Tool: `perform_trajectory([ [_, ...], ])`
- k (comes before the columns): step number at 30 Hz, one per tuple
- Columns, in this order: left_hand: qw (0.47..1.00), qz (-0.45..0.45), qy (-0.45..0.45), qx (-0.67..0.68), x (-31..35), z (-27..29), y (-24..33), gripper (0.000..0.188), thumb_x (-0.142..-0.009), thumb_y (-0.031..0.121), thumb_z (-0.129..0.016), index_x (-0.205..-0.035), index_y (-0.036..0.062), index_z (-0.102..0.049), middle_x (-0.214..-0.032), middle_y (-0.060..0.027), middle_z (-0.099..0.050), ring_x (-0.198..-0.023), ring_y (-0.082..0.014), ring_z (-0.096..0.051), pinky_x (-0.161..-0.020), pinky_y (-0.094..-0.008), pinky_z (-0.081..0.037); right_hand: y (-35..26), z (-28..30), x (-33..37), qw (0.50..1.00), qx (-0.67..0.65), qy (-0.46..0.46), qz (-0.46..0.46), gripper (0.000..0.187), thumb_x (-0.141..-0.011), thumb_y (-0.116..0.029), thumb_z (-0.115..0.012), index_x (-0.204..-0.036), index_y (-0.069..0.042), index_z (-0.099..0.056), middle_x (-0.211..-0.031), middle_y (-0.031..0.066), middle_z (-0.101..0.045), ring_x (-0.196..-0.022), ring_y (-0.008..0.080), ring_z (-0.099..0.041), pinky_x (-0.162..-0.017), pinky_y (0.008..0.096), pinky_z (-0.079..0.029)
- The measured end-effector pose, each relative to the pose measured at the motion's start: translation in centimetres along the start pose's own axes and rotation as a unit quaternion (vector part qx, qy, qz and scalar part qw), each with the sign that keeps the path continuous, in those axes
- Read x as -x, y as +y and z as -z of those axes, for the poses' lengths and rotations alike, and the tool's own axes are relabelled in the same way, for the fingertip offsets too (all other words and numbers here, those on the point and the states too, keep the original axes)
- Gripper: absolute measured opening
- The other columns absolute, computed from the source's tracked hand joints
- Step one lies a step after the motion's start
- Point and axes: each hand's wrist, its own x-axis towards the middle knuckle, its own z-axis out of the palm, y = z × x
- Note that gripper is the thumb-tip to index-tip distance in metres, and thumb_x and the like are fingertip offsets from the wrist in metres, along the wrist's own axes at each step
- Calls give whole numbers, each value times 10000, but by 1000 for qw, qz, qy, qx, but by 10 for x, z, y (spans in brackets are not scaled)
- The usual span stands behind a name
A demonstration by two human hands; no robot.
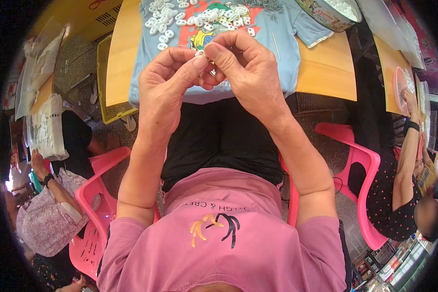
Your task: Inspecting and cleaning small white plastic garment components using a needle.
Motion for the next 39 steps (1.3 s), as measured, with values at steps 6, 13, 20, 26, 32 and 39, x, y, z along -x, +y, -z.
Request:
perform_trajectory([
  [6, 998, -24, 6, -50, -5, 4, -7, 162, -890, 86, -678, -932, -55, -611, -808, -115, -681, -707, -143, -668, -645, -252, -559, 11, 5, -6, 1000, 13, -5, -4, 156, -932, -132, -643, -1002, 7, -632, -800, 18, -621, -654, 69, -544, -599, 198, -454],
  [13, 998, 46, -27, -22, -14, 15, -10, 229, -892, 150, -688, -967, -56, -622, -812, -112, -680, -712, -157, -670, -663, -267, -565, 4, 18, -9, 996, 68, -53, -37, 205, -956, -163, -608, -1033, 23, -647, -759, 16, -620, -667, 70, -572, -615, 203, -476],
  [20, 995, 78, -55, 26, -13, 16, -10, 238, -899, 166, -678, -982, -49, -618, -849, -120, -676, -724, -169, -672, -672, -280, -574, -6, 26, -8, 994, 63, -84, -24, 209, -963, -126, -587, -1092, 27, -648, -768, 26, -628, -686, 77, -585, -640, 214, -490],
  [26, 994, 85, -53, 36, -12, 13, -8, 237, -897, 170, -680, -978, -44, -616, -838, -117, -673, -719, -170, -672, -667, -281, -573, -7, 24, -9, 968, 226, -72, 80, 126, -949, -81, -596, -991, 34, -628, -777, 25, -605, -670, 83, -575, -617, 218, -476],
  [32, 996, 71, -60, 4, -9, 11, -6, 218, -892, 149, -684, -964, -45, -615, -807, -114, -673, -694, -166, -665, -644, -283, -563, -4, 24, -17, 877, 386, -76, 277, 73, -931, -48, -594, -898, 15, -576, -754, 82, -557, -609, 162, -556, -539, 267, -430],
  [39, 999, 37, -33, -3, -8, 9, -8, 167, -893, 106, -673, -937, -48, -624, -786, -112, -672, -676, -156, -656, -630, -277, -558, 4, 17, -13, 858, 397, -53, 321, 74, -914, -48, -608, -890, 13, -574, -751, 117, -549, -617, 268, -550, -545, 338, -433],
])
